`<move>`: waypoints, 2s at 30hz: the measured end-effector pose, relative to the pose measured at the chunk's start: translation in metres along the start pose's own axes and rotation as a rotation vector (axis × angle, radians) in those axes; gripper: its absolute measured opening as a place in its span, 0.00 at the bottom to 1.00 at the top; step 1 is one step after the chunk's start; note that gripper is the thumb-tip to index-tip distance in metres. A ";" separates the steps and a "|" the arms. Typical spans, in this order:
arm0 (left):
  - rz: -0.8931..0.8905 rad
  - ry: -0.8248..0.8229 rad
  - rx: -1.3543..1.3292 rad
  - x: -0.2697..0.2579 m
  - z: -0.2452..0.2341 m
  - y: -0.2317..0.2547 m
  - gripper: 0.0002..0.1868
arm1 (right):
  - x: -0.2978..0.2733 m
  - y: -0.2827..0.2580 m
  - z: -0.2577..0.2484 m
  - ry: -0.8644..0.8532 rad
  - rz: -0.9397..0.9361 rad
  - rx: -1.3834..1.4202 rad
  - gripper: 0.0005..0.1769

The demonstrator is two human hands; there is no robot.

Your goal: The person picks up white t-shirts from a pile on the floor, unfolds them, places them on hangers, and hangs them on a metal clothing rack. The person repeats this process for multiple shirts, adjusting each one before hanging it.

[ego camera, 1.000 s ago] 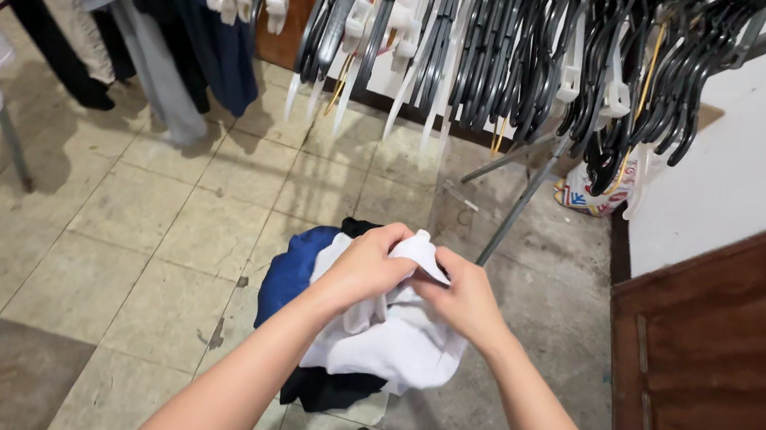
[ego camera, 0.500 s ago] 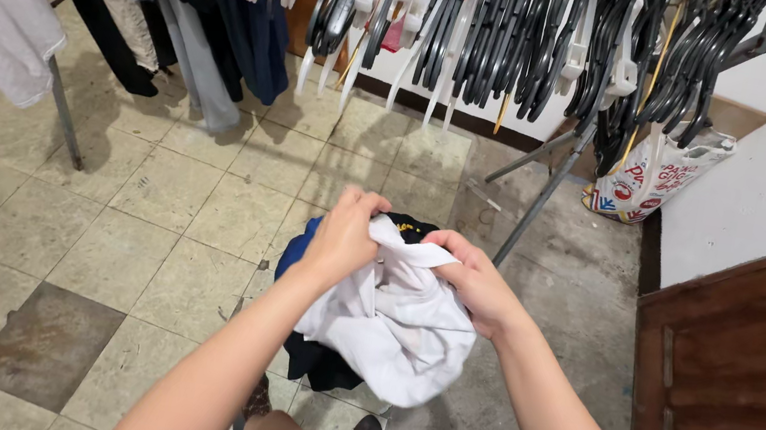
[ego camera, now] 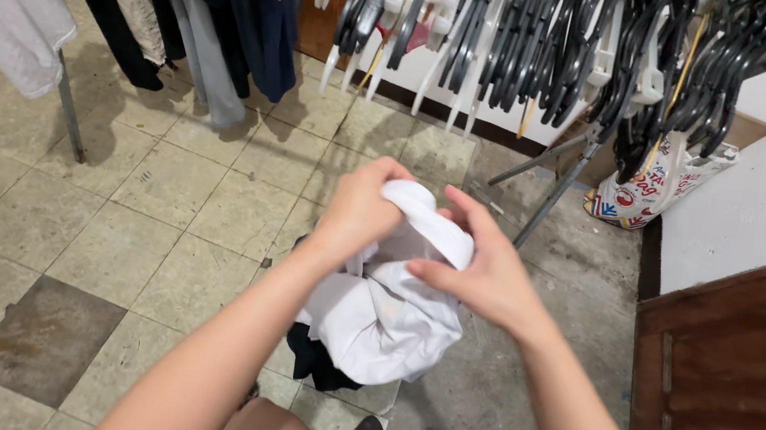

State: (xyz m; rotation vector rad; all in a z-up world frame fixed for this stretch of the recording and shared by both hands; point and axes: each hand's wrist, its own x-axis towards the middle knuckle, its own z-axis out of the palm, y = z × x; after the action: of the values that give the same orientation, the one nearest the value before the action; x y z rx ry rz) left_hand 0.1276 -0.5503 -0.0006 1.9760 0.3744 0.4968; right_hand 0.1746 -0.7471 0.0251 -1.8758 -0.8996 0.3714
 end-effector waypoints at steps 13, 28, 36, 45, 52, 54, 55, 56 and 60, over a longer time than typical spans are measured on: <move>0.327 -0.472 0.025 0.024 -0.149 -0.044 0.38 | 0.085 -0.016 0.074 -0.181 0.420 0.730 0.28; -0.166 -0.531 -0.446 0.088 -0.253 -0.121 0.17 | 0.184 -0.096 0.195 0.099 0.076 -0.334 0.34; 0.021 -0.534 -0.296 0.094 -0.322 -0.135 0.30 | 0.231 -0.055 0.241 -0.038 0.318 0.309 0.10; 0.212 -0.104 0.302 0.138 -0.357 -0.175 0.18 | 0.306 -0.097 0.268 -0.218 0.226 0.405 0.28; -0.113 -0.151 -0.039 0.197 -0.364 -0.192 0.17 | 0.367 -0.102 0.276 -0.209 0.019 -0.284 0.24; -0.071 -0.111 -0.033 0.210 -0.360 -0.194 0.18 | 0.385 -0.089 0.271 -0.189 -0.075 -0.274 0.19; -0.051 -0.091 -0.029 0.216 -0.359 -0.195 0.19 | 0.393 -0.081 0.270 -0.179 -0.122 -0.267 0.17; -0.037 -0.097 -0.032 0.220 -0.358 -0.194 0.19 | 0.401 -0.073 0.268 -0.184 -0.083 -0.224 0.18; -0.064 -0.205 -0.077 0.231 -0.362 -0.185 0.18 | 0.428 -0.047 0.264 -0.181 -0.010 0.031 0.22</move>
State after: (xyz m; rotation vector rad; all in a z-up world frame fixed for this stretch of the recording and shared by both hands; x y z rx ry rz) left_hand 0.1396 -0.0838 0.0176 1.9135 0.2840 0.2608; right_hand 0.2865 -0.2558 -0.0027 -1.8292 -1.0175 0.5525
